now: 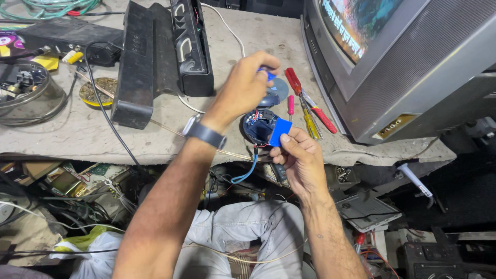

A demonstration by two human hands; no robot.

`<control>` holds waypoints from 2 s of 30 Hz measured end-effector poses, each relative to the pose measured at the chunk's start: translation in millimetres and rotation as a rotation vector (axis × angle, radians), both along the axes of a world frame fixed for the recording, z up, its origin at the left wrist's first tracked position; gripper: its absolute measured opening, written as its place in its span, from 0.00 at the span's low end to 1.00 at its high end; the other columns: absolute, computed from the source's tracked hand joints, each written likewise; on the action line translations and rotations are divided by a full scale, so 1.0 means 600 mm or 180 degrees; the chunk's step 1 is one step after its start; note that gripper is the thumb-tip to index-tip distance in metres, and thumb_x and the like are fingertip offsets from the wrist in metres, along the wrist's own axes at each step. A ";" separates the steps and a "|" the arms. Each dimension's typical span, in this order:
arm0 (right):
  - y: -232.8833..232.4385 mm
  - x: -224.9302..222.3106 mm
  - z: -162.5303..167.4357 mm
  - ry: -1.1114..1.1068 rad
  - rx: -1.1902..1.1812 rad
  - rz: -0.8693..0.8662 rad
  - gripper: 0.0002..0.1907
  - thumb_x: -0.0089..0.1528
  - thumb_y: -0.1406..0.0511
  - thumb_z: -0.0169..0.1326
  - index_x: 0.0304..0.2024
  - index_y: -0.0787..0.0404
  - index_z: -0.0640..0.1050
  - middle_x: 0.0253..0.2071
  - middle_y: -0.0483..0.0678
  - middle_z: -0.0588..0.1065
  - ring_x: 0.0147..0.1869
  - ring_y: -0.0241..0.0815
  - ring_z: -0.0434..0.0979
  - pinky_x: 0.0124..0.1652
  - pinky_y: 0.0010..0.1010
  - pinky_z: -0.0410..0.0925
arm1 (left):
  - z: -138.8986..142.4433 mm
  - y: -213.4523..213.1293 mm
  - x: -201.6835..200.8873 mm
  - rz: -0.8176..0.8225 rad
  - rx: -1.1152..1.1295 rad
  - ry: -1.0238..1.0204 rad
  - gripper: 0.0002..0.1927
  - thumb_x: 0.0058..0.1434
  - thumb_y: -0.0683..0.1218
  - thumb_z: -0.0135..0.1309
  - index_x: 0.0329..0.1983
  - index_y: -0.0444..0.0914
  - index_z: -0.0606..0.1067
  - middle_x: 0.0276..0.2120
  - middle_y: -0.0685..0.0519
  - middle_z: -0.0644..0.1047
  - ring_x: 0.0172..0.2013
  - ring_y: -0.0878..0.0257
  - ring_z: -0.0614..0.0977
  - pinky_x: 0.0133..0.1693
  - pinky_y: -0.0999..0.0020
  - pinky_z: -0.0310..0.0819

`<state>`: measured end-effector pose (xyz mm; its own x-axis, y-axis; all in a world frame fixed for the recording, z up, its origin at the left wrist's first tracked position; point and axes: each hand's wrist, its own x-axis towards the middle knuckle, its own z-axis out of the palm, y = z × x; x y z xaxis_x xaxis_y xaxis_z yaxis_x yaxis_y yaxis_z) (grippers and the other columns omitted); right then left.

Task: The person repairs a small blue electronic device by stripping wires, connecting them to a circuit board, and testing continuity with a multimeter. They use a screwdriver to open the casing and a soldering iron to secure connections.

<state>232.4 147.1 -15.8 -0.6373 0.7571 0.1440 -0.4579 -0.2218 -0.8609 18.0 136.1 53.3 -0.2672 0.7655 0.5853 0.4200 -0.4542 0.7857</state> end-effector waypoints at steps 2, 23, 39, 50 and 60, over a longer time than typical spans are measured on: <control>0.002 0.003 -0.001 0.0117 -0.0153 0.0080 0.13 0.65 0.66 0.58 0.50 0.67 0.77 0.41 0.50 0.80 0.35 0.37 0.80 0.33 0.25 0.73 | 0.010 0.048 0.018 0.0033 0.0054 0.0583 0.15 0.64 0.38 0.45 0.52 0.34 0.76 0.43 0.46 0.83 0.40 0.57 0.86 0.45 0.64 0.81; -0.075 0.022 -0.019 0.0100 0.1827 -0.0266 0.13 0.64 0.71 0.61 0.51 0.69 0.77 0.58 0.57 0.75 0.60 0.43 0.76 0.62 0.32 0.70 | -0.099 -0.275 0.162 0.0517 -0.0826 -0.1858 0.14 0.64 0.48 0.60 0.47 0.34 0.82 0.26 0.56 0.79 0.26 0.74 0.76 0.27 0.77 0.71; -0.096 -0.026 -0.037 -0.0370 0.1154 -0.0406 0.17 0.63 0.78 0.60 0.54 0.72 0.74 0.46 0.56 0.80 0.48 0.39 0.81 0.49 0.27 0.74 | -0.100 -0.280 0.094 0.0756 0.0085 -0.0191 0.10 0.65 0.42 0.61 0.49 0.36 0.81 0.38 0.50 0.84 0.37 0.64 0.86 0.40 0.71 0.79; -0.094 -0.087 -0.032 -0.0269 0.1027 -0.0521 0.15 0.62 0.77 0.60 0.51 0.73 0.76 0.45 0.54 0.81 0.47 0.36 0.82 0.49 0.25 0.75 | -0.092 -0.250 0.063 0.1380 0.0459 0.0372 0.09 0.60 0.38 0.65 0.44 0.36 0.79 0.42 0.49 0.83 0.36 0.62 0.85 0.36 0.71 0.79; -0.074 -0.099 -0.034 -0.0978 0.1109 -0.0506 0.10 0.63 0.72 0.61 0.46 0.70 0.78 0.37 0.48 0.82 0.35 0.29 0.79 0.32 0.20 0.72 | -0.098 -0.241 0.040 0.1312 0.0376 0.0690 0.09 0.59 0.37 0.63 0.41 0.35 0.76 0.38 0.50 0.80 0.38 0.55 0.83 0.39 0.65 0.77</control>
